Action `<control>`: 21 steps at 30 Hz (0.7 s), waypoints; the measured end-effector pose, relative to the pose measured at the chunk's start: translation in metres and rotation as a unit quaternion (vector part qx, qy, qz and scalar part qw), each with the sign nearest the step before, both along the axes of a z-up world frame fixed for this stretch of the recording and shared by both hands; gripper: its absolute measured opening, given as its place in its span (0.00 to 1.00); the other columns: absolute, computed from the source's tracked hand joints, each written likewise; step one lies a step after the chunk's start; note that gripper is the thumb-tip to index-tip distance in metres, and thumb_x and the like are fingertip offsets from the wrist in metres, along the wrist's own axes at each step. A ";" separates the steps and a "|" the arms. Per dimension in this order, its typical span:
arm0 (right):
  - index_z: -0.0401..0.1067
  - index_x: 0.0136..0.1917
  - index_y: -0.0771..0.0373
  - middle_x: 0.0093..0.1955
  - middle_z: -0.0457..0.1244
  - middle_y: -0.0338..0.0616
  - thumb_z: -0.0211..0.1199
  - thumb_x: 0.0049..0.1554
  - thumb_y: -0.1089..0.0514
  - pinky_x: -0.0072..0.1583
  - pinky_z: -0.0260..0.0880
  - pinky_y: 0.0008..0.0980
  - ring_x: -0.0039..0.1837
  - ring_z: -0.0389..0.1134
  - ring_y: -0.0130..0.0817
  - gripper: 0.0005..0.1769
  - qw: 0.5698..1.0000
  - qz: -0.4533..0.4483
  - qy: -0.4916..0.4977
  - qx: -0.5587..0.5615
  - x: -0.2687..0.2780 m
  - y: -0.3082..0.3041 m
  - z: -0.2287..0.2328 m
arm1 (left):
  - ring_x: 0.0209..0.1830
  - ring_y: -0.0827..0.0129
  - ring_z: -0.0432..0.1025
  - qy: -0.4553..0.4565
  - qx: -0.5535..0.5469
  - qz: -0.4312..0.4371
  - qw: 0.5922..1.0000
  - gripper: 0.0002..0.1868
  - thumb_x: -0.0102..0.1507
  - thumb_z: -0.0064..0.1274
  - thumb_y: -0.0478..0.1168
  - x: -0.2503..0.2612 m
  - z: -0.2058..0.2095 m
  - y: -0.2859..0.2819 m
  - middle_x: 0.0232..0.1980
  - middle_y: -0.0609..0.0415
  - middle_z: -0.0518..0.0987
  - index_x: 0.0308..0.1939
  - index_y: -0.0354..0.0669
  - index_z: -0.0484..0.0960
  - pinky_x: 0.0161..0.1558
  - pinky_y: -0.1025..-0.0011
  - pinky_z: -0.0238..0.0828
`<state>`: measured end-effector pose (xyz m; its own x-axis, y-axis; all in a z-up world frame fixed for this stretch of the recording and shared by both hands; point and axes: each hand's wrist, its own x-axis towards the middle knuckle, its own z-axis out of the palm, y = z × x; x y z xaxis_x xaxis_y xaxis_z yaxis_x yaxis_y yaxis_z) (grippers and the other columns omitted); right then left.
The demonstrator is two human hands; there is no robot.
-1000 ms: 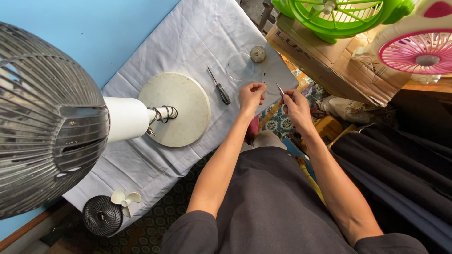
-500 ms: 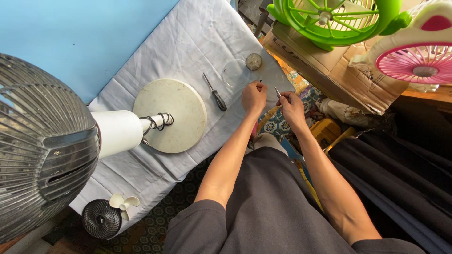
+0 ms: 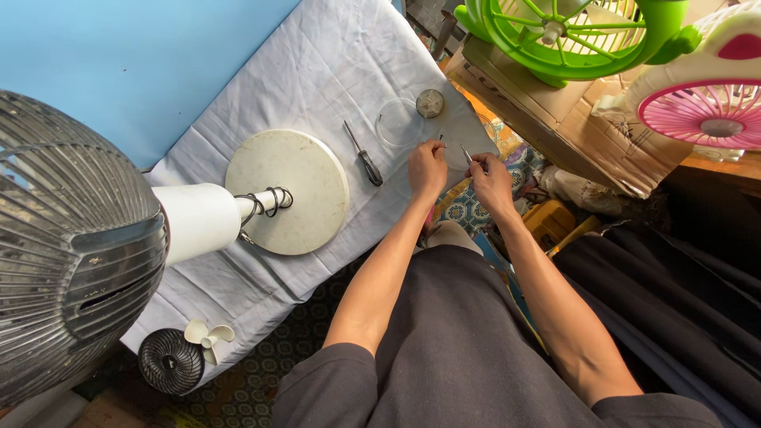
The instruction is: The person reassembles a small electric fan on a table. They place the fan blade onto the motor shaft, attach the rear grille, and then secure the front grille using a screwdriver. The fan is fully reassembled by the end of the clip.
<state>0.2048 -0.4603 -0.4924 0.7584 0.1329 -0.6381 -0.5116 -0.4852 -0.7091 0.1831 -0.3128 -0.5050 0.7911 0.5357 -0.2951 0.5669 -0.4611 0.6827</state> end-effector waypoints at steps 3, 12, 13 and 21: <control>0.72 0.59 0.68 0.43 0.70 0.43 0.55 0.64 0.57 0.42 0.68 0.31 0.38 0.68 0.28 0.15 1.000 0.004 -0.001 0.002 -0.002 0.003 0.001 | 0.46 0.48 0.76 -0.023 0.004 -0.007 1.000 0.07 0.62 0.54 0.34 -0.006 -0.004 0.001 0.43 0.43 0.82 0.42 0.39 0.86 0.49 0.55 0.71; 0.71 0.59 0.69 0.43 0.69 0.43 0.56 0.64 0.57 0.41 0.67 0.29 0.37 0.67 0.27 0.15 0.999 -0.001 0.000 0.038 -0.007 0.007 0.007 | 0.43 0.51 0.78 -0.038 -0.048 0.017 0.998 0.08 0.63 0.54 0.34 -0.017 0.021 0.011 0.42 0.44 0.82 0.44 0.39 0.85 0.47 0.58 0.73; 0.71 0.59 0.69 0.43 0.69 0.44 0.55 0.64 0.57 0.40 0.66 0.29 0.37 0.66 0.27 0.15 0.999 -0.001 0.005 0.046 -0.005 0.008 0.008 | 0.42 0.51 0.78 -0.046 -0.038 0.018 0.998 0.07 0.63 0.54 0.34 -0.017 0.027 0.013 0.42 0.44 0.82 0.43 0.38 0.85 0.47 0.58 0.73; 0.70 0.60 0.69 0.45 0.68 0.43 0.54 0.64 0.58 0.40 0.65 0.27 0.37 0.63 0.24 0.15 0.994 0.023 0.020 0.102 -0.016 0.028 0.022 | 0.39 0.55 0.79 -0.085 -0.033 0.059 0.994 0.07 0.63 0.55 0.34 -0.046 0.062 0.036 0.44 0.46 0.83 0.43 0.37 0.84 0.46 0.61 0.74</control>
<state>0.1887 -0.4320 -0.4704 0.7228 0.2957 -0.6246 -0.5226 -0.3574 -0.7740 0.1369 -0.2767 -0.4426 0.7648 0.6120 -0.2011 0.4889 -0.3481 0.7999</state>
